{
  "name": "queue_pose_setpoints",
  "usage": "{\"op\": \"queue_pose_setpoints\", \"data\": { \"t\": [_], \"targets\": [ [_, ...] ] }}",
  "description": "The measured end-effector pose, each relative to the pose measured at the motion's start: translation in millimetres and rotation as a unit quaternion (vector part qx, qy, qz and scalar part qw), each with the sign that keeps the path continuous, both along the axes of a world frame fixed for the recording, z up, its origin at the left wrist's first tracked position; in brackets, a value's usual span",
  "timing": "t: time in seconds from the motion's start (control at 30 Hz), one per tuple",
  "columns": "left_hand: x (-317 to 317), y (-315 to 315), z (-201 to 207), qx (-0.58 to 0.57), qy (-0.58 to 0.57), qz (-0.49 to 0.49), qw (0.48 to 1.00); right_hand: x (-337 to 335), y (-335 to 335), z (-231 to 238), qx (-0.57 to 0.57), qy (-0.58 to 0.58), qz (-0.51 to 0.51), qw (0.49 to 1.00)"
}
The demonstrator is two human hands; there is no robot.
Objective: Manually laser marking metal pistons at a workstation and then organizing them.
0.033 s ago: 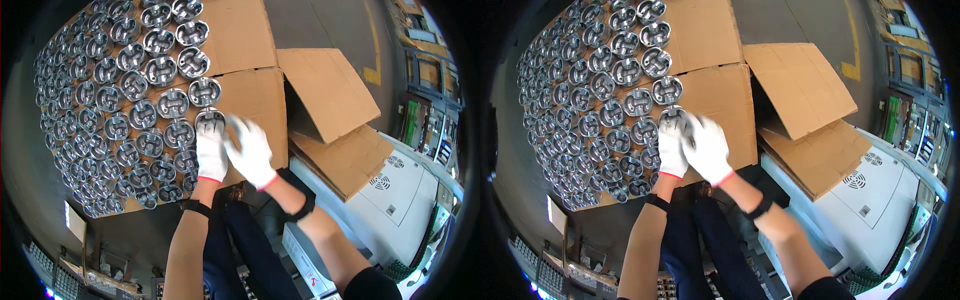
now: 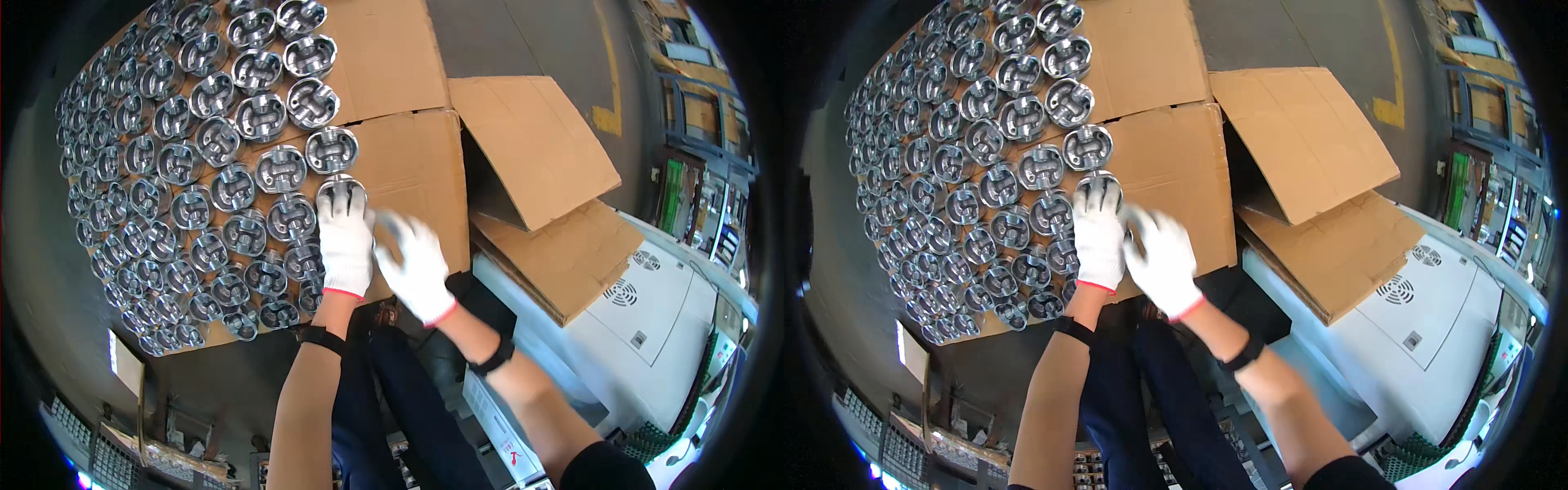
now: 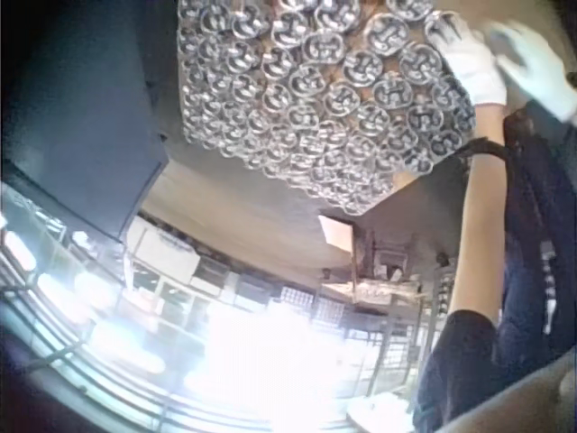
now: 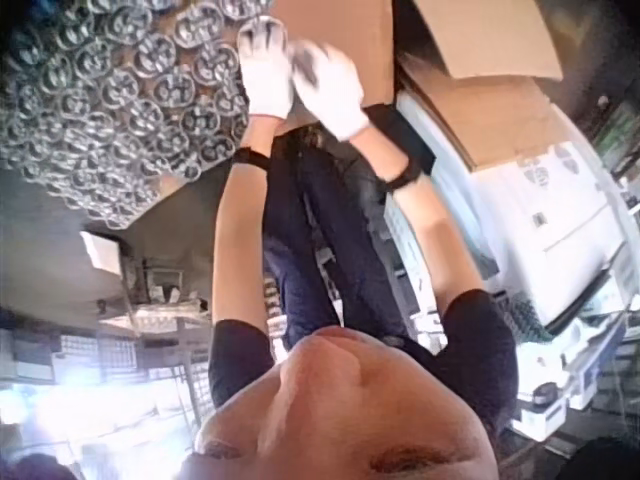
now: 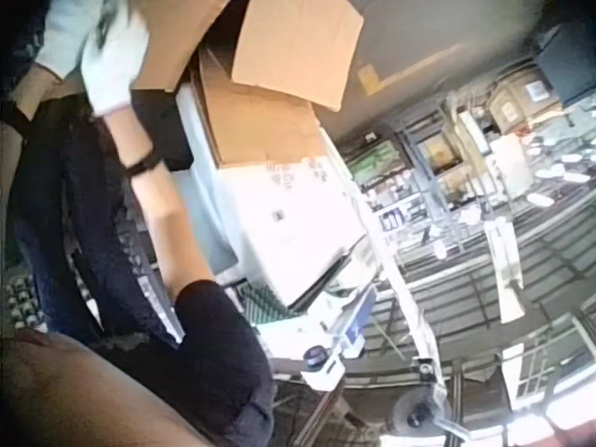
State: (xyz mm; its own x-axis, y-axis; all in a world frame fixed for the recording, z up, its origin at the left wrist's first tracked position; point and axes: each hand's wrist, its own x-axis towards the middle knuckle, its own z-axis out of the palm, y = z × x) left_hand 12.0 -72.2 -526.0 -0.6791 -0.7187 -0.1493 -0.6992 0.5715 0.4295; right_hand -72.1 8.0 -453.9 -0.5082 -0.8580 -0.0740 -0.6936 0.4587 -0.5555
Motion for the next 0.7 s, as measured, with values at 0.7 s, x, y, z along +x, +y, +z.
{"op": "queue_pose_setpoints", "data": {
  "t": [0.7],
  "targets": [
    [409,115,404,0.303,-0.461,0.221,0.804,130,384,273,0.525,-0.317,-0.124,0.781]
  ]
}}
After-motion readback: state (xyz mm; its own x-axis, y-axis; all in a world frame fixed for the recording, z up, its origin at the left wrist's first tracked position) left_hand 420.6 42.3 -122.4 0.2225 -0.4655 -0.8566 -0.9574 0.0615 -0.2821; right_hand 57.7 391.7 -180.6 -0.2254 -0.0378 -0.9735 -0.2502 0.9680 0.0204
